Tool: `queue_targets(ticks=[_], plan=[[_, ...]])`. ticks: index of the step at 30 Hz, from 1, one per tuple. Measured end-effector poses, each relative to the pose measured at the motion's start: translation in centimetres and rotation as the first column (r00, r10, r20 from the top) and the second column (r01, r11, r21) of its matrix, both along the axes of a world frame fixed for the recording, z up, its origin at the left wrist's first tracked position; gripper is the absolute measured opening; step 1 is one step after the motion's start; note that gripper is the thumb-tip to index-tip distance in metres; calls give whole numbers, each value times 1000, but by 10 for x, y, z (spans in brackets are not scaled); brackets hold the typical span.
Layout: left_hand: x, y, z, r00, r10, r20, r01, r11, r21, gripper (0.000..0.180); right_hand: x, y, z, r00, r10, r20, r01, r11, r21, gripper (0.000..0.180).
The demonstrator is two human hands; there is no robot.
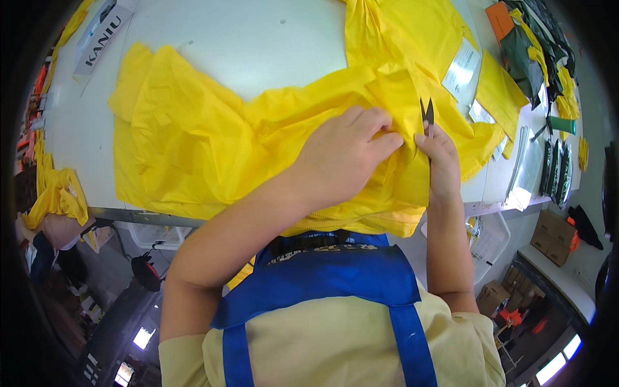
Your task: The person trims excess threads and loose edges from a large yellow fabric using small scissors. The person repeatedly lifts, unfolds, and smooths the fabric on a white table while cutting small sections. The person folds the fabric at the end of the clip.
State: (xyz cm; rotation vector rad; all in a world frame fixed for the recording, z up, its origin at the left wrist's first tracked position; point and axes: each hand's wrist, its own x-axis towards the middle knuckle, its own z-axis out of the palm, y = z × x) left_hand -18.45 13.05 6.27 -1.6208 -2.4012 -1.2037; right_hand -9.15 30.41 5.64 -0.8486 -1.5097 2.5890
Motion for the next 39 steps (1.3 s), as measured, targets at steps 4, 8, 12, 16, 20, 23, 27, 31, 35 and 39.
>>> queue_targets(ticks=[4,8,12,16,20,23,27,31,35,39], plan=[[-14,4,11,997,-50,-51,40,984,-172,24,-7,2,2,993,-121,2,117,957,-266,21],[-22,4,15,994,-94,47,102,967,-234,14,-8,1,2,985,-159,71,174,921,-348,19],[-26,-4,21,978,-120,172,136,987,-88,10,-20,-9,17,956,-262,132,290,910,-295,15],[-10,-22,34,974,-50,219,34,997,75,10,-4,2,-4,947,-153,-284,234,931,279,11],[3,-28,16,993,-20,114,17,1000,25,14,-17,-9,32,971,227,-75,-195,933,303,7],[30,-41,-64,829,-73,555,277,915,-292,21,-77,28,20,1000,12,9,-15,850,527,11],[52,-37,-118,916,-95,389,279,849,-450,26,-204,56,-46,987,161,-17,-75,546,835,24],[28,-37,-96,756,-103,647,437,815,-381,27,-305,46,-89,966,114,233,-259,479,839,33],[-10,-51,-73,357,88,930,183,970,-162,44,-327,37,-85,933,180,312,-340,731,592,37],[-88,-67,-68,-74,-178,981,-795,605,50,61,-215,-17,-62,741,655,-144,-343,555,758,28]])
